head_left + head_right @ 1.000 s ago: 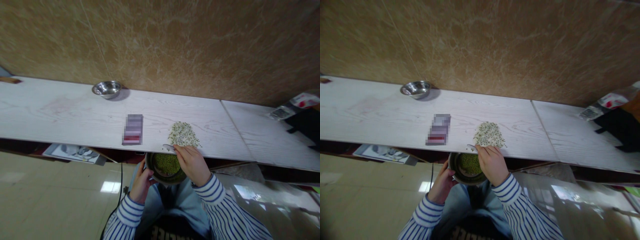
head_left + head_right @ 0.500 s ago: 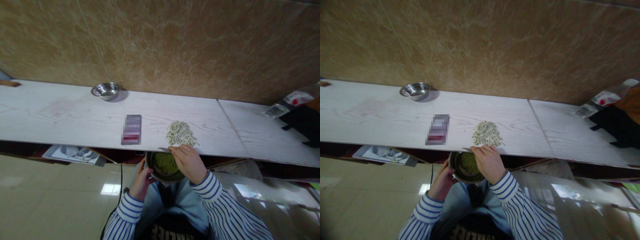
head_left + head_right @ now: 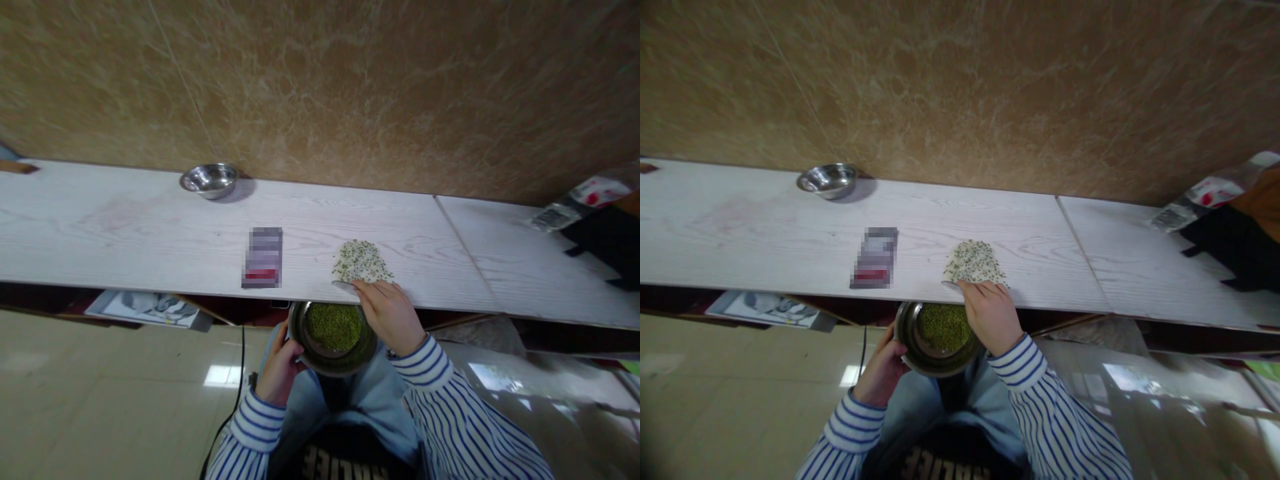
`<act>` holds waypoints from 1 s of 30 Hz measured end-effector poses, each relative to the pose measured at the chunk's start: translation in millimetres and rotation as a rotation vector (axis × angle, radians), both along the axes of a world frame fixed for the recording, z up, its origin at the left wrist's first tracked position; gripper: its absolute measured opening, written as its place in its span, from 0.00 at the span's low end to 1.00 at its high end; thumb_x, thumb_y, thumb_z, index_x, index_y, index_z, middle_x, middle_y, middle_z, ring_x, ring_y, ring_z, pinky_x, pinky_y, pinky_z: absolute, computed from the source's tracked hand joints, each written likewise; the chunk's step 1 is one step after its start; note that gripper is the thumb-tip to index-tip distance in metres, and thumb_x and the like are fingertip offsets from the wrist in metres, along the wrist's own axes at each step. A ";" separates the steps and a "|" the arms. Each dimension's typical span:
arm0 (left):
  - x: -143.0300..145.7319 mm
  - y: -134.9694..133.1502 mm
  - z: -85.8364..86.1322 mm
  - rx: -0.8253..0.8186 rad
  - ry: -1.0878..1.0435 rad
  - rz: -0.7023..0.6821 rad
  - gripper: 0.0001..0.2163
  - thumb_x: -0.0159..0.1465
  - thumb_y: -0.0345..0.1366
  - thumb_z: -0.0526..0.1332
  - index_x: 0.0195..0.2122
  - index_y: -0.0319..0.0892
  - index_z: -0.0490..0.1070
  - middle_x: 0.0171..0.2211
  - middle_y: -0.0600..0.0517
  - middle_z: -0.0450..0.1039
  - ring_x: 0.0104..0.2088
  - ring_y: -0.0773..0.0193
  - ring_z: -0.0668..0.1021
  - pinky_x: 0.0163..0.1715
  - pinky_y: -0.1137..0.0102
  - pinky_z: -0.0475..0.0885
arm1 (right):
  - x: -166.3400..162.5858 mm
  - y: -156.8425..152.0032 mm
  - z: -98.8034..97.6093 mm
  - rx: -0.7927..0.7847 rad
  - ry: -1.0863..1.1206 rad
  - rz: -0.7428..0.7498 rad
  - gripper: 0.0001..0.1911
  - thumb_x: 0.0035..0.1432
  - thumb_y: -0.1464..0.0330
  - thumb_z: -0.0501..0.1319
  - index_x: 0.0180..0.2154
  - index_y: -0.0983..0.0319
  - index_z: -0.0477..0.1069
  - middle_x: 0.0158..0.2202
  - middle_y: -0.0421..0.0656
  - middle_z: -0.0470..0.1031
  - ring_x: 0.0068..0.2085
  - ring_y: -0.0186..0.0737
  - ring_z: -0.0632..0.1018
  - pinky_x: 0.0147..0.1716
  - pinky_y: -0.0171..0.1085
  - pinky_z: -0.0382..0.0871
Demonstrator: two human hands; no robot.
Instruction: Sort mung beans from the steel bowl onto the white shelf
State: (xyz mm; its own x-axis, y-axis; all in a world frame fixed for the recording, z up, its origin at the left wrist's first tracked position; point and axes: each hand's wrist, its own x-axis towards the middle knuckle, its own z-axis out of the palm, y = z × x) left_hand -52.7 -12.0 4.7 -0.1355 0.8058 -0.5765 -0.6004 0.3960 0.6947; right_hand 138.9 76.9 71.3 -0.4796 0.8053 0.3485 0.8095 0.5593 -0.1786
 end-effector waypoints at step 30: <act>9.5 -0.1 -17.4 -0.109 -0.003 -0.058 0.22 0.46 0.27 0.57 0.44 0.48 0.67 0.27 0.58 0.69 0.25 0.66 0.70 0.22 0.71 0.66 | 22.8 1.9 1.8 -0.041 0.066 0.000 0.12 0.62 0.70 0.53 0.46 0.61 0.70 0.36 0.44 0.77 0.38 0.38 0.74 0.39 0.38 0.63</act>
State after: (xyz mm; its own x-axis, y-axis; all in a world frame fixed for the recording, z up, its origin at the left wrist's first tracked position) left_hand -43.2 -12.0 -12.7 -0.0889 0.7448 -0.6613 -0.5764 0.5030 0.6440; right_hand 161.7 78.8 73.1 -0.4564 0.8196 0.3464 0.7952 0.5504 -0.2545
